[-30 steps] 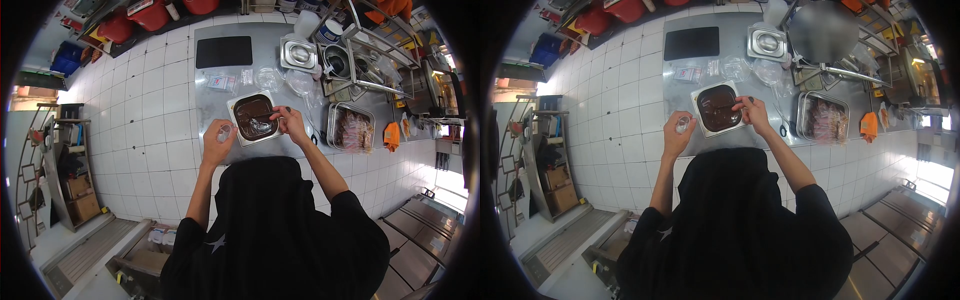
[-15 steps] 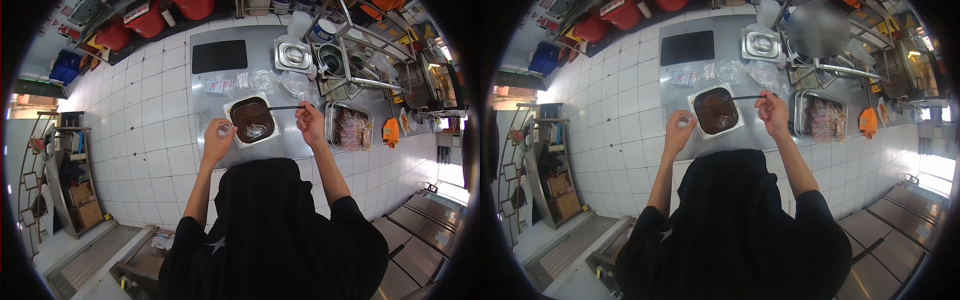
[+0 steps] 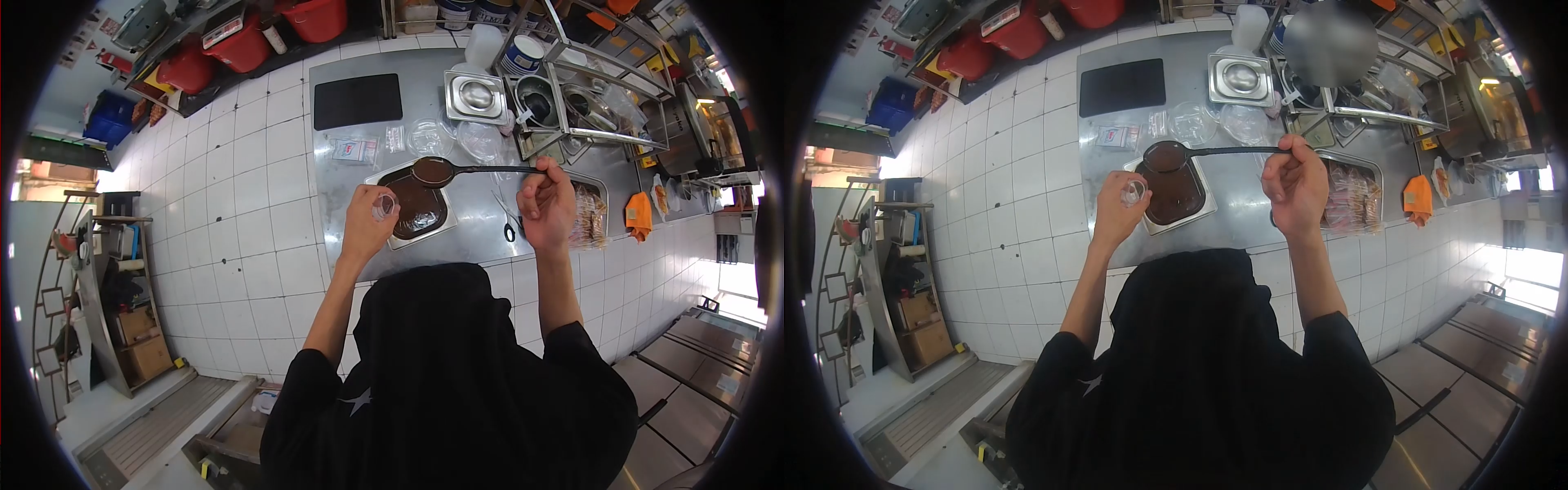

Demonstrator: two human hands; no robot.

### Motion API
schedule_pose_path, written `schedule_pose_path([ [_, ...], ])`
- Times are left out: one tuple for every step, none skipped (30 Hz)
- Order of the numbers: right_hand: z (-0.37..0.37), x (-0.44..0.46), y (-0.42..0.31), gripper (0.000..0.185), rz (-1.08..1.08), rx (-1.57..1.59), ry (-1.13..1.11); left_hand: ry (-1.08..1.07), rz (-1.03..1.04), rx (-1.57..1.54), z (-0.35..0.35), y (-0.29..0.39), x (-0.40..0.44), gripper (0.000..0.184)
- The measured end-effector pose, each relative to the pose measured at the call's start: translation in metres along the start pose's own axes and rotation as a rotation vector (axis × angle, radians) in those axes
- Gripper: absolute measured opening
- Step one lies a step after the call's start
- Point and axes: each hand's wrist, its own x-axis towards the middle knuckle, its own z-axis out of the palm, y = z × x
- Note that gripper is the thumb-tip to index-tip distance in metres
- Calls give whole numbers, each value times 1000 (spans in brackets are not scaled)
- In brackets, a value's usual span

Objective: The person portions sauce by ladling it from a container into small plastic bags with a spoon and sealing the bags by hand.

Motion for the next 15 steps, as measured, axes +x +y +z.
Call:
schedule_pose_path([
  [1,0,-1,23,-7,-2,6,-20,-8,13,0,-2,0,25],
  [2,-1,-2,23,-7,-1,2,-32,-22,17,0,0,1,25],
  [3,-1,-3,23,-8,0,-3,-43,-36,22,-1,3,1,25],
  [4,0,-3,23,-9,1,-8,-54,-49,26,0,5,3,24],
  [4,0,-3,23,-11,0,-9,-63,-48,22,2,7,4,25],
  [4,0,-2,23,-12,0,-9,-71,-47,18,4,8,6,26],
  [4,0,-1,24,-13,-1,-9,-80,-47,14,7,9,8,26],
  [4,0,0,24,-11,-3,-9,-83,-44,0,11,12,10,27],
  [5,0,0,24,-9,-4,-10,-86,-41,-15,16,15,13,27],
  [5,0,1,24,-7,-6,-12,-89,-37,-30,21,17,16,27],
  [6,0,1,24,-9,-5,-15,-86,-39,-98,29,14,19,27],
  [8,-1,1,25,-12,-3,-18,-84,-40,-168,39,8,21,27],
  [9,-3,1,25,-15,-3,-18,-85,-42,-238,48,3,21,27],
  [10,-4,1,25,-22,-7,-28,-49,10,-247,50,10,22,28],
  [11,-6,0,25,-29,-10,-38,-13,61,-256,48,23,24,28],
])
